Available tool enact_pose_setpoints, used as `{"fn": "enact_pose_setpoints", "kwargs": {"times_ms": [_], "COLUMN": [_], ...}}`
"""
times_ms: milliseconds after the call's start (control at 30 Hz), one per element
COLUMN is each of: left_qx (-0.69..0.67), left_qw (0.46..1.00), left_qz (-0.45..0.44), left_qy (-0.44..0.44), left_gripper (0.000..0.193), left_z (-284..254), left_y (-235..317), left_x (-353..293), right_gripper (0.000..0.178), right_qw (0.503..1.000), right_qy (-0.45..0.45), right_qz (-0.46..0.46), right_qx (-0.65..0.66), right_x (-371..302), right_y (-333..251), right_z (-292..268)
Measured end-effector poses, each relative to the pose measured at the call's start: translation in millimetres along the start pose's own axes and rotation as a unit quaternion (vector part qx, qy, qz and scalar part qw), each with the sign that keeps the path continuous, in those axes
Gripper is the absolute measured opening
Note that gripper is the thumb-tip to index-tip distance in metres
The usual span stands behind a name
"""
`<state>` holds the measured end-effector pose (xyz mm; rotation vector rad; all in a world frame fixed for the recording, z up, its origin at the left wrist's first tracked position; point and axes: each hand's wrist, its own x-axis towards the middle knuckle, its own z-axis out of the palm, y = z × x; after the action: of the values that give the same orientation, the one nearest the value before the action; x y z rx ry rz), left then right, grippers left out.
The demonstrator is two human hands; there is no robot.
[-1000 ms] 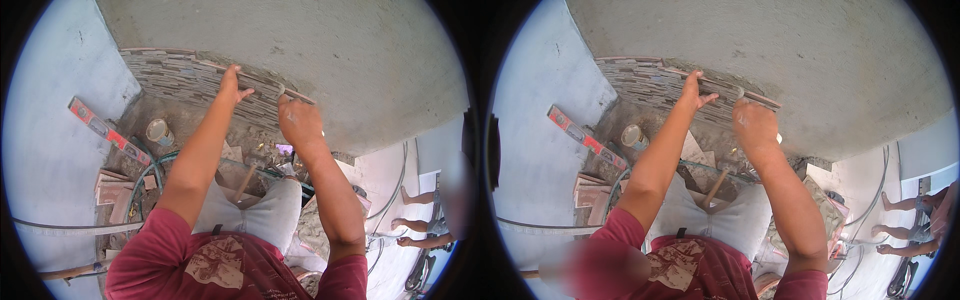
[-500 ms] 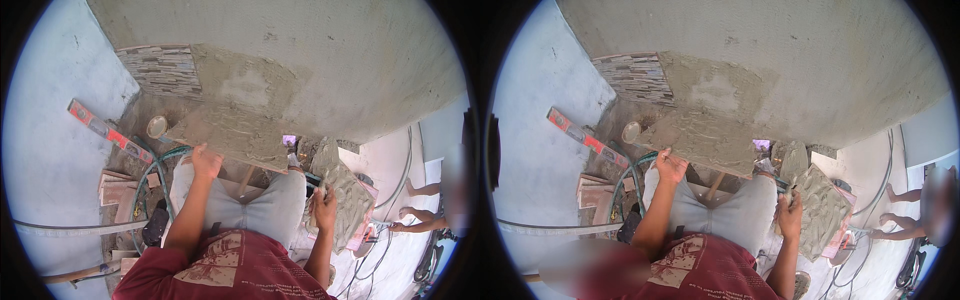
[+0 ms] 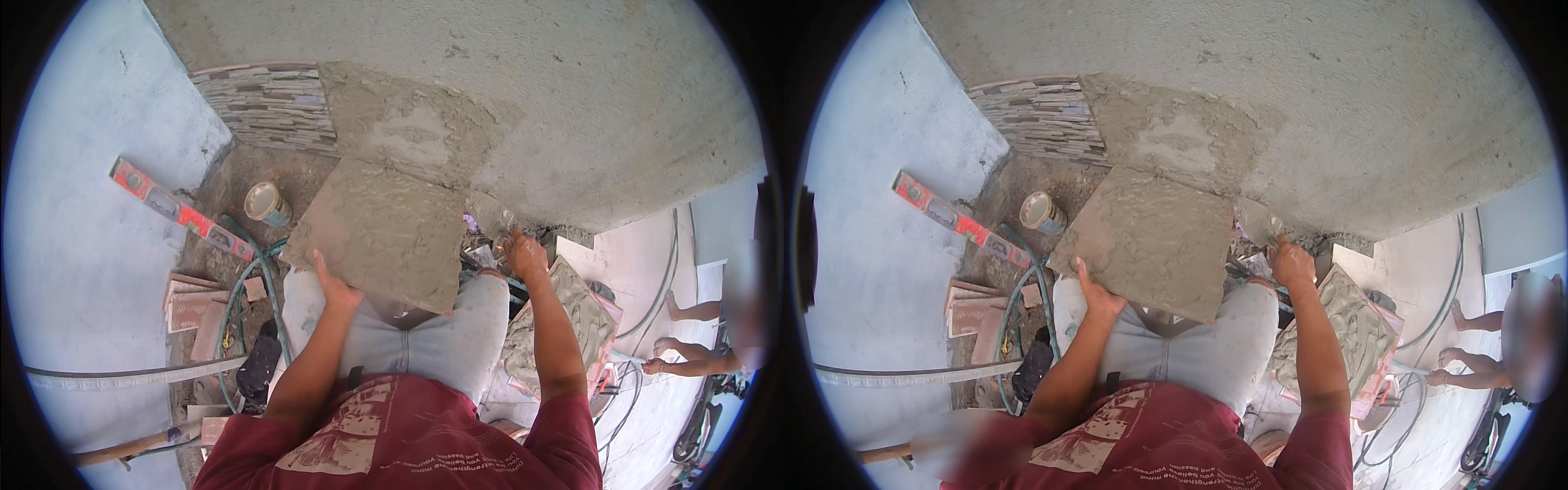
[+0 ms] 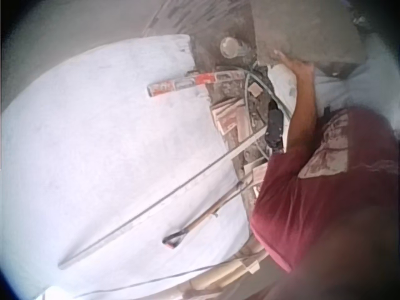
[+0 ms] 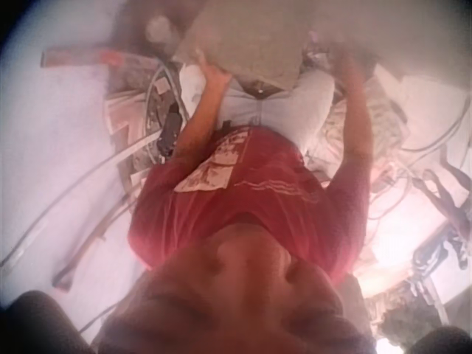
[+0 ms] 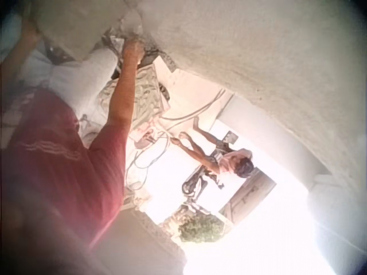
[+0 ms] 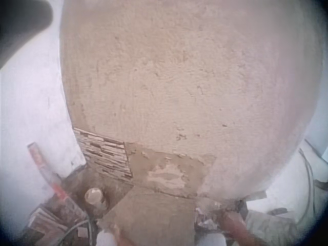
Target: The person applies mortar to a wall using a trowel and places a stone tile onto the surface. They adjust the tile with their hands and use a hammer to tap it into place. The person uses a level to check alignment and continues applying mortar and placing tiles.
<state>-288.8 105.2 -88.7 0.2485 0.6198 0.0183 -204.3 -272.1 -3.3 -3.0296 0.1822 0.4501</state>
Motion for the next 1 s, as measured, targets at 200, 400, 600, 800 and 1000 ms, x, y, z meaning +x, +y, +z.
{"fn": "enact_pose_setpoints", "kwargs": {"times_ms": [200,400,600,800,1000], "left_qx": [0.01,0.008,0.036,0.024,0.003], "left_qw": [1.0,1.0,0.998,0.999,1.0], "left_qz": [0.008,0.008,0.008,0.023,0.009], "left_qy": [-0.028,-0.016,0.047,0.033,-0.006], "left_gripper": [0.087,0.082,0.096,0.084,0.083], "left_z": [-5,-2,2,0,-4], "left_y": [-1,-1,-2,-2,-1], "left_x": [3,-1,-2,0,4], "right_gripper": [0.039,0.041,0.043,0.042,0.047], "right_qw": [0.993,0.978,0.954,0.945,0.96], "right_qy": [-0.037,-0.108,-0.137,-0.178,-0.149], "right_qz": [-0.076,-0.164,-0.262,-0.273,-0.238], "right_qx": [-0.084,-0.074,-0.043,-0.039,0.017], "right_x": [87,114,76,18,-20], "right_y": [-43,-43,-39,-59,-62], "right_z": [5,9,-1,-12,-21]}}
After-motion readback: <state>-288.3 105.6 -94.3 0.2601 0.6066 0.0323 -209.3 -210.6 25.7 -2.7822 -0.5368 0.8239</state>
